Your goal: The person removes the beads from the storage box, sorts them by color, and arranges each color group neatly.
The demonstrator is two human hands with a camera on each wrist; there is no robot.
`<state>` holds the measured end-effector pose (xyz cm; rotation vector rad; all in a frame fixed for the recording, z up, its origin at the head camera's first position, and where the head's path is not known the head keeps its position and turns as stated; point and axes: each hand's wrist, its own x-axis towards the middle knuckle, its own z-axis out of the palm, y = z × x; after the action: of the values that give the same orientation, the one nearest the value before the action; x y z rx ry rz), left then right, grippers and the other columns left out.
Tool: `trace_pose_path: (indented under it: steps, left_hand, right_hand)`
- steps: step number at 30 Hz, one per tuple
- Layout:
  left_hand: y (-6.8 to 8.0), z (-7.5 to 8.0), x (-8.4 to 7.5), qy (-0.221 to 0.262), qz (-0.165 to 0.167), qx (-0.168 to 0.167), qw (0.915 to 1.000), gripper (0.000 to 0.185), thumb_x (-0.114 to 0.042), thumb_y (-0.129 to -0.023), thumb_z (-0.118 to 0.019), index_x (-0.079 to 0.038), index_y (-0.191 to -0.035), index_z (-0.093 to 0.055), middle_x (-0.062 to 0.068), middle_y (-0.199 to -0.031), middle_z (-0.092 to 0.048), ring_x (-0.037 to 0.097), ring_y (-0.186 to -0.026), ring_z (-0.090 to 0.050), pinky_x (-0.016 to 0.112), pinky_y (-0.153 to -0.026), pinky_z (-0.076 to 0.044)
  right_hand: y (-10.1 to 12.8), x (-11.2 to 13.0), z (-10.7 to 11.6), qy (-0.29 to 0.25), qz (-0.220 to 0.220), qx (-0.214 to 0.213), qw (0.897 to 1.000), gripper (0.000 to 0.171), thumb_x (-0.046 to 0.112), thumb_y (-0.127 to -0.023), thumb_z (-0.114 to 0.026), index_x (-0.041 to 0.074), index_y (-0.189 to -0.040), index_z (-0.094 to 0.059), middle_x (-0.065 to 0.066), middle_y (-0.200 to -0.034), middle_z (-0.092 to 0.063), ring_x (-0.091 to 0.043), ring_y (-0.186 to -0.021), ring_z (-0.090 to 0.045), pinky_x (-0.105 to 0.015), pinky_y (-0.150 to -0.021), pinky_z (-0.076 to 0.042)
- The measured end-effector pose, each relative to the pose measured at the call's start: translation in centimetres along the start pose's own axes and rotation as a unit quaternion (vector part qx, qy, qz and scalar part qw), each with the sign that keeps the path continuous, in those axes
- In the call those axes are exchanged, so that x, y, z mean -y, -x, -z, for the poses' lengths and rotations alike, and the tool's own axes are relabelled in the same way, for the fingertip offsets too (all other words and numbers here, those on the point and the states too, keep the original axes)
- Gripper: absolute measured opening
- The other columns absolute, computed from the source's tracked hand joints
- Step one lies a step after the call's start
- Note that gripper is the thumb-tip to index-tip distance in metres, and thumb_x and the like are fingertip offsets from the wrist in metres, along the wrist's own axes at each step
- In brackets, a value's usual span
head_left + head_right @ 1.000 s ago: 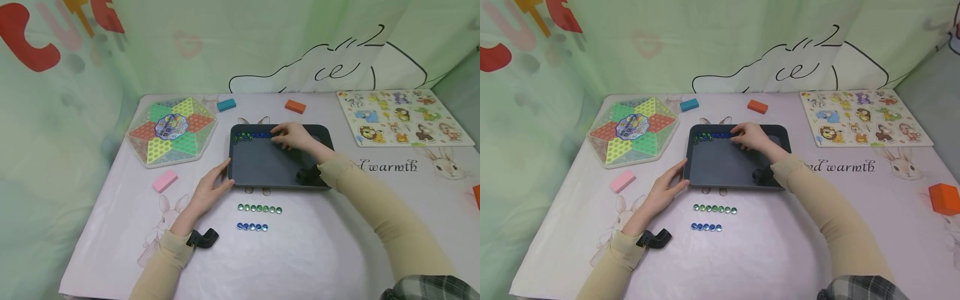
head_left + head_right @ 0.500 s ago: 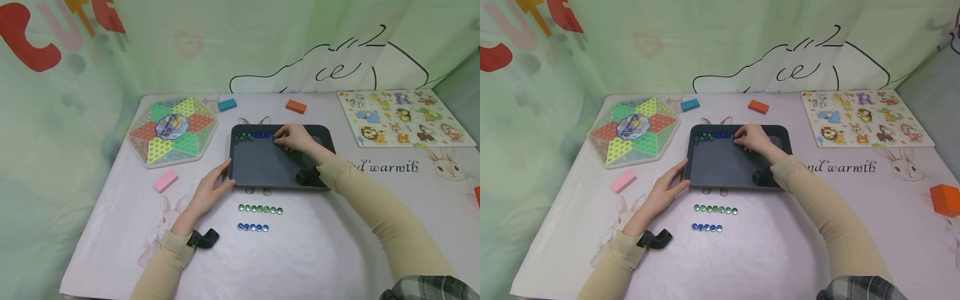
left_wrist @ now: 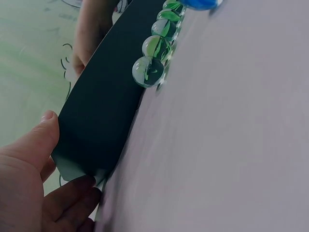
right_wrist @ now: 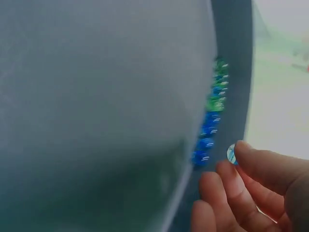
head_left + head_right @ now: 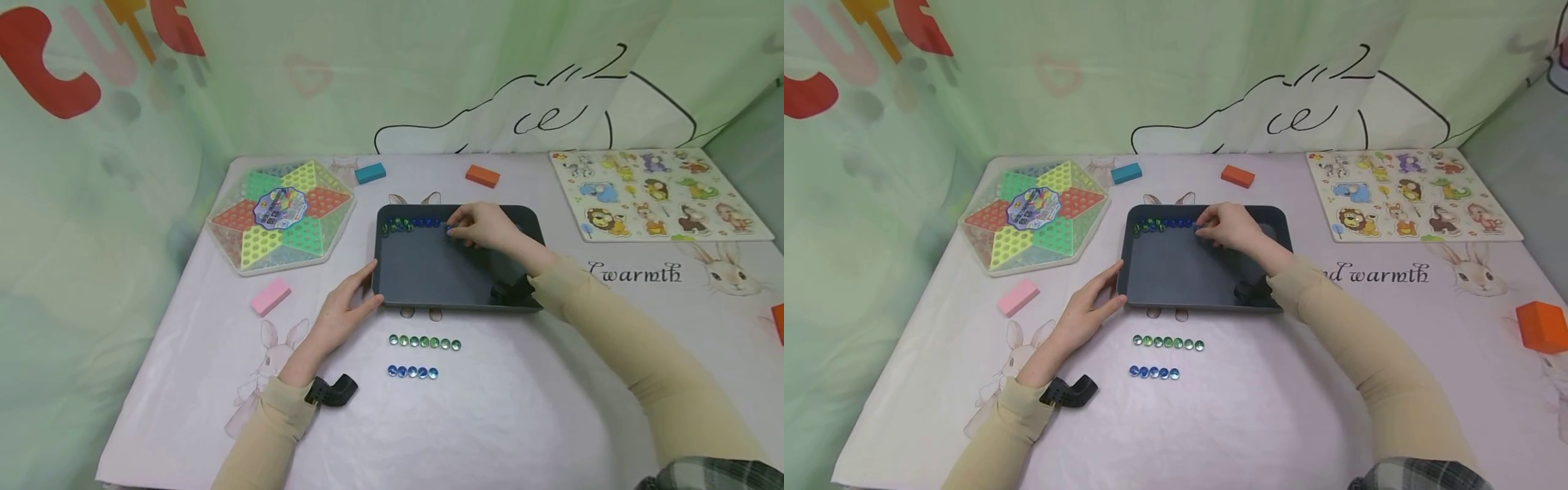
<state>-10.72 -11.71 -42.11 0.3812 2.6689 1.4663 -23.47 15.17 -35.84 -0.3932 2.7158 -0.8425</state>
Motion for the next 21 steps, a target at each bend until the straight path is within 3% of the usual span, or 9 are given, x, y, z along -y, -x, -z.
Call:
trace_pose_path:
  steps: [10,21]
  left_hand:
    - [0.0,0.0,0.0,-0.006,-0.003,-0.001,1.0000,0.060,-0.032,-0.091,-0.059,-0.026,-0.144,-0.033,0.007,-0.143,-0.041,0.023,-0.134,-0.036,0.040,-0.111,-0.029]
    - [-0.1,0.1,0.0,-0.004,-0.001,0.001,1.0000,0.060,-0.034,-0.091,-0.058,-0.027,-0.144,-0.032,0.005,-0.146,-0.038,0.022,-0.134,-0.036,0.039,-0.111,-0.028]
  right_hand:
    - [4.5,2.6,1.3,-0.013,0.070,0.015,0.997,0.020,0.019,-0.088,-0.063,0.005,-0.103,-0.065,-0.014,-0.085,-0.066,-0.025,-0.068,-0.063,-0.027,-0.055,-0.049]
    - [9.7,2.9,-0.7,-0.018,0.117,0.025,0.993,0.015,0.014,-0.083,-0.068,0.008,-0.097,-0.068,-0.001,-0.075,-0.064,-0.014,-0.061,-0.055,-0.022,-0.053,-0.044]
